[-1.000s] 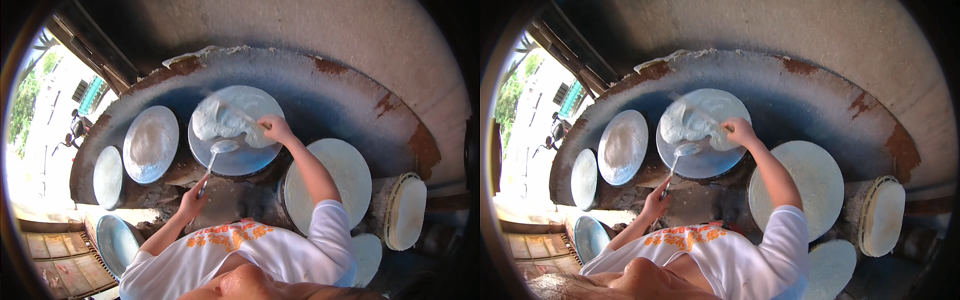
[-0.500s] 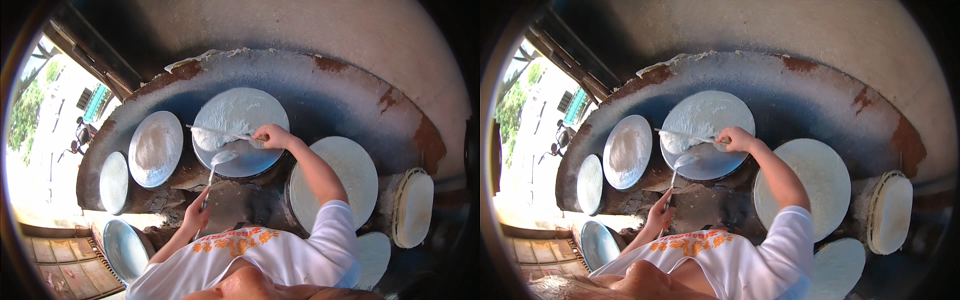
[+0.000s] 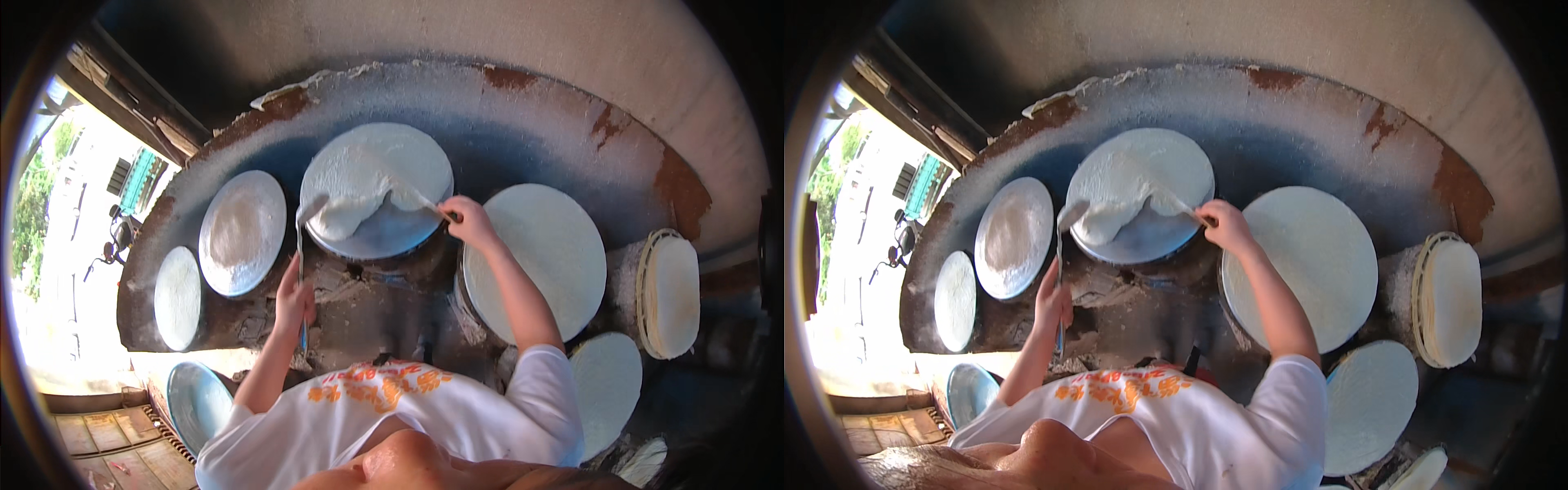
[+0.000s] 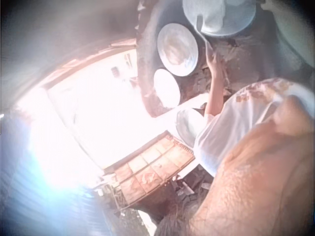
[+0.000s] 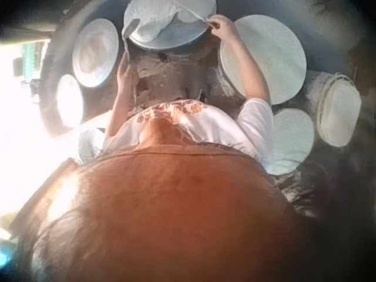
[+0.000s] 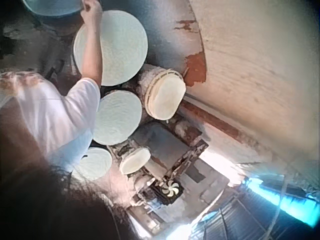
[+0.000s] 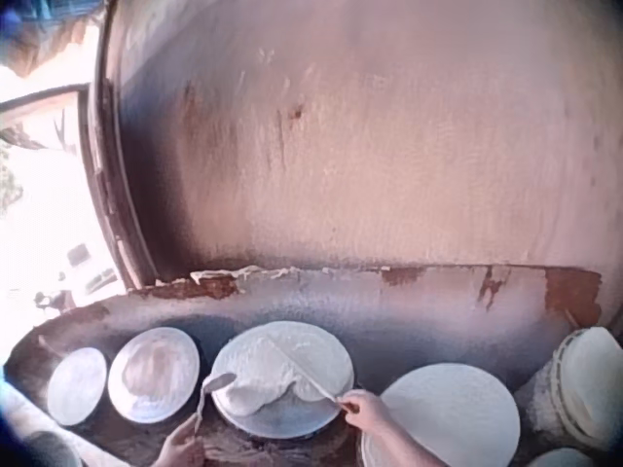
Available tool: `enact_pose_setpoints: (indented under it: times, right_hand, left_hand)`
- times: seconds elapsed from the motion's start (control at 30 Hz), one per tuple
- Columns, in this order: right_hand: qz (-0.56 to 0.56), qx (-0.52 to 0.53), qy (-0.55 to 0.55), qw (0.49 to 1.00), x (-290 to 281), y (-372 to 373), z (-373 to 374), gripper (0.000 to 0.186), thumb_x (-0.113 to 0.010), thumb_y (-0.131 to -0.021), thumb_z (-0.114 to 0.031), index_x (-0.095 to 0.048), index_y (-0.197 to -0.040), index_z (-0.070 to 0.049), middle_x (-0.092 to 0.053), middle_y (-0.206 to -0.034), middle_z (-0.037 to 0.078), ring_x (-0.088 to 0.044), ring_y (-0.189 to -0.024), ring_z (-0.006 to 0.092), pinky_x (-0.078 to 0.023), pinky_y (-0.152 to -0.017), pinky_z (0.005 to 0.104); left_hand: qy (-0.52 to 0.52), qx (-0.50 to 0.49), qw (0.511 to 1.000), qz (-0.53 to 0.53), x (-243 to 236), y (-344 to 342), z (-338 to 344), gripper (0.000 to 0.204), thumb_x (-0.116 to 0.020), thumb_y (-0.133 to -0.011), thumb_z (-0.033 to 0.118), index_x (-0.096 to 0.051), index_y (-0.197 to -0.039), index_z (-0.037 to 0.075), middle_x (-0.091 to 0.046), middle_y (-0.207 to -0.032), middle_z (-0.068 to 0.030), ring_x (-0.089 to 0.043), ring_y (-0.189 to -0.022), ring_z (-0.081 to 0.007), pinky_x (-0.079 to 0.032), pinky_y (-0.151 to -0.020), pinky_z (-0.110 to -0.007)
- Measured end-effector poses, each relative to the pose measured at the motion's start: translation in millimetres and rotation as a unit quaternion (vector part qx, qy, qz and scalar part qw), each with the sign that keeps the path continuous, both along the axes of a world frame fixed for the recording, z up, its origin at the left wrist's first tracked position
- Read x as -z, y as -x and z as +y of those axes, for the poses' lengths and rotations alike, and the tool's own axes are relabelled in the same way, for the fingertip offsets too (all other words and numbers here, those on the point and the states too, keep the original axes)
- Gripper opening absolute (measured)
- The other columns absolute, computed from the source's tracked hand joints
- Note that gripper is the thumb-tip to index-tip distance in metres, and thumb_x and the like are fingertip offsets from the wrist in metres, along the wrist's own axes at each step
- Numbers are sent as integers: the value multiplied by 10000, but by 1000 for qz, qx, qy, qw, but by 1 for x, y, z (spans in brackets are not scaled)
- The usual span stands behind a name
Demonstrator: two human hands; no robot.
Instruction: The person pours batter onto circular heated plates using a ladle, spreads it thin, and then uses a stick to peel off and stack the cooked crepes.
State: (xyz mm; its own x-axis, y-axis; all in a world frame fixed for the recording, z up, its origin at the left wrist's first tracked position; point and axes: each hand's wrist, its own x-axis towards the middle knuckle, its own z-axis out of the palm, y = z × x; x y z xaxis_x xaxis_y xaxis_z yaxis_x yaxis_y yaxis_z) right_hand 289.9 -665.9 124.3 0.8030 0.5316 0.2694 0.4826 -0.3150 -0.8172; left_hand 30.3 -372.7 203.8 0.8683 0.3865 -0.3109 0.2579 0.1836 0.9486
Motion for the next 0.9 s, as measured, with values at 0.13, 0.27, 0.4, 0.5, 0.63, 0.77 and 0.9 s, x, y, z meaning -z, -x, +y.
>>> enact_pose_setpoints:
  times: [0.13, 0.27, 0.4, 0.5, 0.63, 0.77, 0.9]
  right_hand:
    - [-123, -76, 55, 988, 10, 51, 34, 257, -607, -705, -13, -670, -948, -69, -635, -962, 54, -580, -918, 271, -470, -796, 349]
    - [-108, 18, 43, 993, 3, 147, 12, 229, -592, -768, -20, -668, -974, -84, -654, -964, 51, -619, -836, 232, -493, -744, 351]
    - [404, 47, -311, 859, -20, 207, 164, 329, -602, -848, -87, -517, -1164, -63, -660, -959, 79, -596, -675, 99, -460, -572, 218]
    - [422, 51, -377, 823, 24, 196, 326, 292, -554, -920, -191, -424, -1164, -98, -600, -798, 59, -504, -509, 101, -397, -414, 240]
    - [481, 178, -451, 730, 43, 232, 383, 238, -508, -950, -233, -390, -1136, -143, -449, -707, 35, -368, -412, 100, -330, -355, 251]
    - [440, 233, -459, 736, 56, 284, 336, 241, -523, -948, -206, -408, -1159, -210, -445, -730, -1, -348, -457, 64, -303, -379, 223]
    - [399, 325, -458, 725, 44, 260, 309, 263, -549, -935, -202, -454, -1179, -233, -460, -713, -1, -359, -457, 73, -304, -383, 231]
  left_hand:
    - [227, -64, 970, -60, -6, -14, 20, 599, -436, -931, 60, -243, -1457, 273, -321, -611, 42, -314, -416, -44, -249, -330, -177]
    - [613, 79, 748, -244, -48, 38, 63, 512, -319, -981, 81, -244, -1451, 267, -340, -620, 19, -345, -379, -38, -317, -312, -180]
    - [455, 72, 851, -251, -69, 37, 81, 540, -318, -982, 70, -179, -1468, 259, -337, -619, 10, -322, -358, -36, -317, -299, -172]
    - [464, 108, 836, -273, -76, 51, 105, 567, -335, -971, 54, -166, -1469, 266, -326, -624, 16, -290, -349, -26, -290, -283, -163]
    - [449, 90, 843, -283, -79, 81, 132, 588, -342, -962, 43, -153, -1470, 269, -317, -615, 24, -268, -339, -19, -267, -265, -156]
    - [375, 113, 884, -257, -83, 101, 148, 590, -349, -957, 42, -149, -1472, 252, -317, -611, 25, -267, -336, -18, -261, -262, -150]
    - [358, 133, 883, -273, -83, 110, 155, 612, -358, -947, 34, -139, -1475, 251, -316, -598, 23, -261, -339, -29, -257, -270, -170]
